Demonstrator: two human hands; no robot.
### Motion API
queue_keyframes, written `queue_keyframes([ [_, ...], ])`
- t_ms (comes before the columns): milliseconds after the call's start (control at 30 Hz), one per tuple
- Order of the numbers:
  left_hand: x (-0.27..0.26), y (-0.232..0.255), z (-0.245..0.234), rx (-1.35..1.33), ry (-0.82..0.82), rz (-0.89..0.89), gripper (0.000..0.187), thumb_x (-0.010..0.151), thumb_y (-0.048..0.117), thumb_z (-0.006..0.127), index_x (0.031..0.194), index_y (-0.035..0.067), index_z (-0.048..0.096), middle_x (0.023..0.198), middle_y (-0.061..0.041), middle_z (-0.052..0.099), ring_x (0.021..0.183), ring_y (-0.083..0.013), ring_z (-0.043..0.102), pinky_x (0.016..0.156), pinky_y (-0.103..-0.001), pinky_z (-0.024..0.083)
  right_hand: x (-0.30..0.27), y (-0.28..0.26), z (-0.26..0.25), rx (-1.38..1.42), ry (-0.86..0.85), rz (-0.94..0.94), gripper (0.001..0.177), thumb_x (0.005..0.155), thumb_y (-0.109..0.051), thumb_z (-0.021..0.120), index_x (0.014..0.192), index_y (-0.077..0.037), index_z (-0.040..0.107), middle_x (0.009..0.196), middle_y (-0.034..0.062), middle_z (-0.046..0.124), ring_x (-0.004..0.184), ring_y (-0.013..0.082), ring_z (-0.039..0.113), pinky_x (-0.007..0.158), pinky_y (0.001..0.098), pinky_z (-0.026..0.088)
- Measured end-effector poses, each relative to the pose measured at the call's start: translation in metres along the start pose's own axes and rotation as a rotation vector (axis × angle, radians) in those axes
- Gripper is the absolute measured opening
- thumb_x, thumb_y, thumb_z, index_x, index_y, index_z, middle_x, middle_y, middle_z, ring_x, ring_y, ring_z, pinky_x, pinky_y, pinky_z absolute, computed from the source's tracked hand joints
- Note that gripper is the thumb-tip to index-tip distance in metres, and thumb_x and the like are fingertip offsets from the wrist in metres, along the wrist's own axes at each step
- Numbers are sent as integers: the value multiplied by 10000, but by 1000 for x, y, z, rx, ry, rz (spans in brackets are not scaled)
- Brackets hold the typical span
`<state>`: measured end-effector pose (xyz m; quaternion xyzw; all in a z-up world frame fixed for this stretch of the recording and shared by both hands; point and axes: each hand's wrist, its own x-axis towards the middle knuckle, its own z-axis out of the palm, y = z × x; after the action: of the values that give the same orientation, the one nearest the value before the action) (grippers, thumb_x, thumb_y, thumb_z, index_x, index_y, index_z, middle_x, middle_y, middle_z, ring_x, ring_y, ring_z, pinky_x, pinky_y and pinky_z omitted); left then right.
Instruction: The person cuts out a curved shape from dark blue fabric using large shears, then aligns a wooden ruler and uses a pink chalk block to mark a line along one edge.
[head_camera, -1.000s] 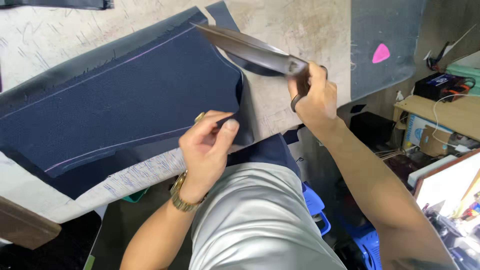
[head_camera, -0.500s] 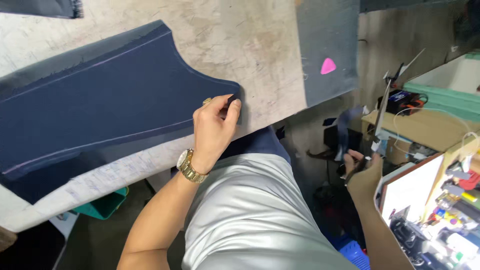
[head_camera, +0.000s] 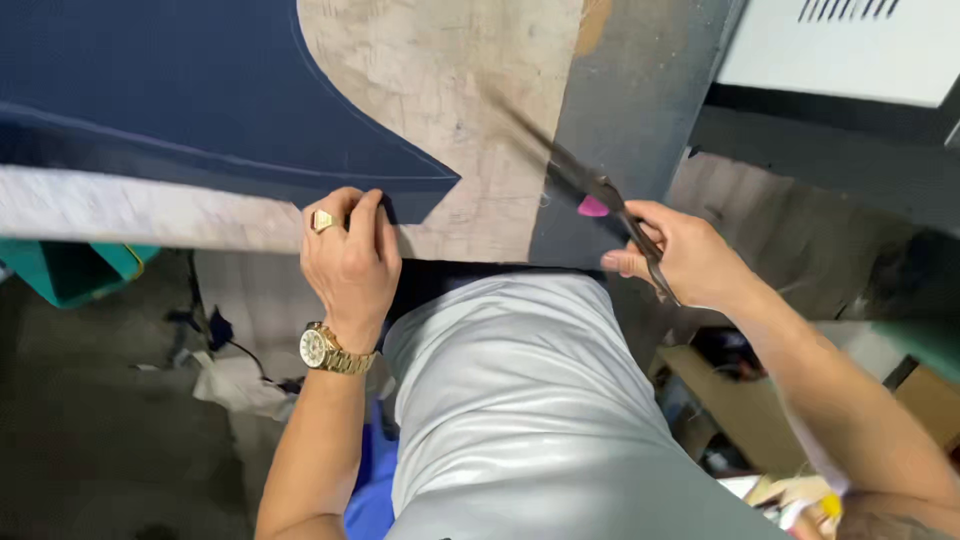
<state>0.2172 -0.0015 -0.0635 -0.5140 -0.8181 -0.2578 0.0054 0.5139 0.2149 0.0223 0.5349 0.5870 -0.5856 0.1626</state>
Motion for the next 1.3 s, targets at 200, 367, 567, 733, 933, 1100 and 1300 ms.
queue_keyframes([
  [200, 3, 29, 14, 102, 13, 4, 253, 842, 10, 730, 1064, 132, 724, 1052, -70, 577, 965, -308, 600, 708, -389, 441, 13, -6, -38, -465, -272, 119, 697, 794, -301, 875, 1411, -87, 633, 742, 115, 804, 635, 197, 745, 655, 316, 573],
  [367, 10, 49, 21, 92, 32, -71, 232, 858, -28, 692, 1041, 111, 726, 1037, -76, 560, 935, -285, 593, 664, -356, 385, 15, -27, -53, -546, -446, 208, 708, 822, -266, 834, 1444, -43, 579, 625, 183, 762, 348, 208, 619, 339, 290, 488],
  [567, 18, 63, 15, 89, 23, -80, 226, 890, -21, 677, 1080, 93, 722, 1053, -104, 551, 955, -298, 589, 664, -363, 371, 18, -40, -61, -617, -583, 234, 748, 864, -346, 772, 1475, 3, 520, 596, 178, 741, 371, 195, 637, 359, 292, 507],
  [733, 5, 62, 23, 71, 82, -106, 215, 958, 27, 625, 1136, 111, 711, 1095, -107, 560, 1008, -297, 595, 699, -362, 384, 28, -41, -73, -566, -627, 246, 730, 861, -356, 762, 1472, -26, 538, 554, 173, 712, 351, 212, 656, 356, 313, 524],
  [933, 3, 60, 8, 78, 148, -212, 179, 963, -35, 655, 1075, 71, 745, 1104, -134, 648, 986, -314, 615, 752, -440, 400, 34, -63, -83, -673, -787, 262, 635, 835, -469, 672, 1423, -233, 644, 601, 42, 565, 450, 142, 559, 509, 292, 509],
  [1100, 19, 44, 4, 159, 65, -76, 232, 935, -80, 604, 967, 103, 742, 1033, -57, 670, 956, -261, 603, 802, -416, 364, 42, -69, -81, -724, -818, 228, 683, 806, -529, 662, 1411, -214, 635, 657, 40, 588, 457, 130, 588, 504, 283, 517],
  [1300, 22, 37, 5, 155, -7, -42, 204, 868, -32, 647, 948, 144, 711, 1019, -17, 631, 944, -246, 600, 811, -414, 362, 51, -69, -80, -646, -913, 146, 640, 826, -554, 634, 1321, -151, 670, 620, 27, 557, 438, 98, 565, 470, 265, 516],
])
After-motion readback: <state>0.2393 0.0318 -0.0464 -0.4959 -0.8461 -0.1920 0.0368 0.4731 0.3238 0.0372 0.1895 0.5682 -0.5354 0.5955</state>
